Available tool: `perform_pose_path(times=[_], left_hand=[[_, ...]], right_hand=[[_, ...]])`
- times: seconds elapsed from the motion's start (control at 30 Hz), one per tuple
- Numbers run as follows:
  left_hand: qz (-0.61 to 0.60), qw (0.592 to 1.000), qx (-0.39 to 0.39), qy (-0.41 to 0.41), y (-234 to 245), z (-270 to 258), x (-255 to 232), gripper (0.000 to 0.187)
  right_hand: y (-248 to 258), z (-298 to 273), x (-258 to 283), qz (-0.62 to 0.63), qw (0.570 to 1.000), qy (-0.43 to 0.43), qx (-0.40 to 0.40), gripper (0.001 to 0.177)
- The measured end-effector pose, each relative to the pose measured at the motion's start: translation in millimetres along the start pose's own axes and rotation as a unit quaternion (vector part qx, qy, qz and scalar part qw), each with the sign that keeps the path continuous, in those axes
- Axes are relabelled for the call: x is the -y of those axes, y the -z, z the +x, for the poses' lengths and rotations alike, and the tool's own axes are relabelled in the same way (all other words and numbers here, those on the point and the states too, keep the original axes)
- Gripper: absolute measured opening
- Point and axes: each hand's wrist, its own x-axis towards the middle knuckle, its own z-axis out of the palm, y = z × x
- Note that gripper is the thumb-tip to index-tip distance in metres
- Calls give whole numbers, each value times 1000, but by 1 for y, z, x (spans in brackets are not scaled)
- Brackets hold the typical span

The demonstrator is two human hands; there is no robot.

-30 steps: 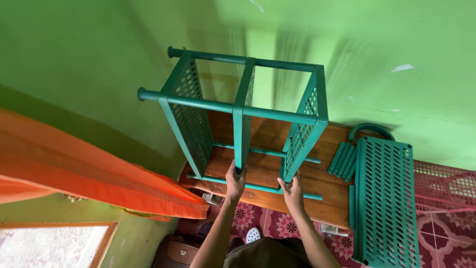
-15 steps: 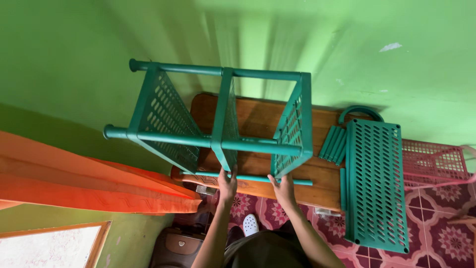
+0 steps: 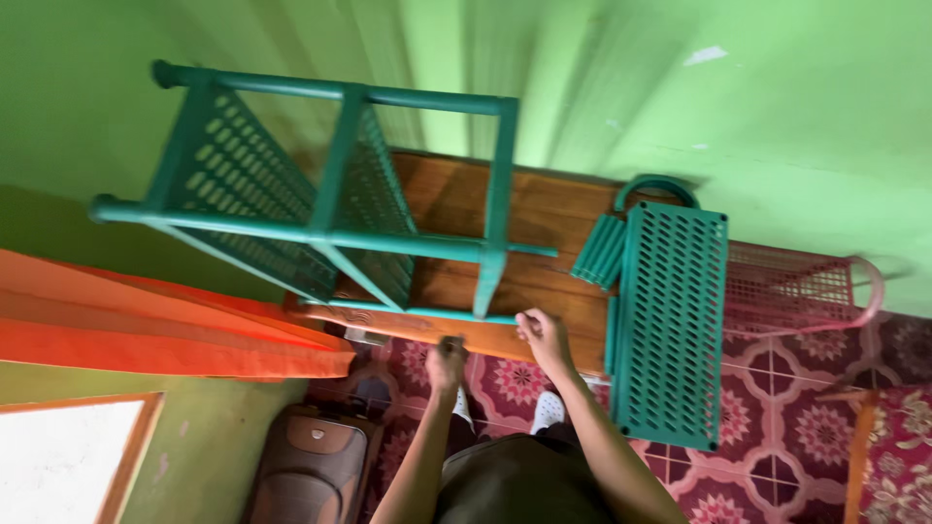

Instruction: The person assembles a green plastic shelving unit on a wooden table. They insert cylindrical legs into the corners of perforated panels, stack the panels, and connect them with horizontal bars to form a three-tier rack.

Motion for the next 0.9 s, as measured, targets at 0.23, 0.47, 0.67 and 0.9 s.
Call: perform_pose_path(times=[0.23, 0.47, 0.67, 0.9], left_hand=[[-13, 971, 221, -88, -113, -56, -15, 31], [193, 948, 229, -112, -220, -85, -36, 77], [168, 962, 170, -129, -264, -106, -35, 81], [129, 972, 140, -140, -272, -106, -34, 52]], right_hand=[[100, -31, -18, -27, 990, -5, -135, 31], [165, -63, -40, 38, 984, -53, -169, 29], [198, -78, -49, 54, 985, -45, -159, 28], [217, -82, -59, 63, 984, -72, -152, 27]])
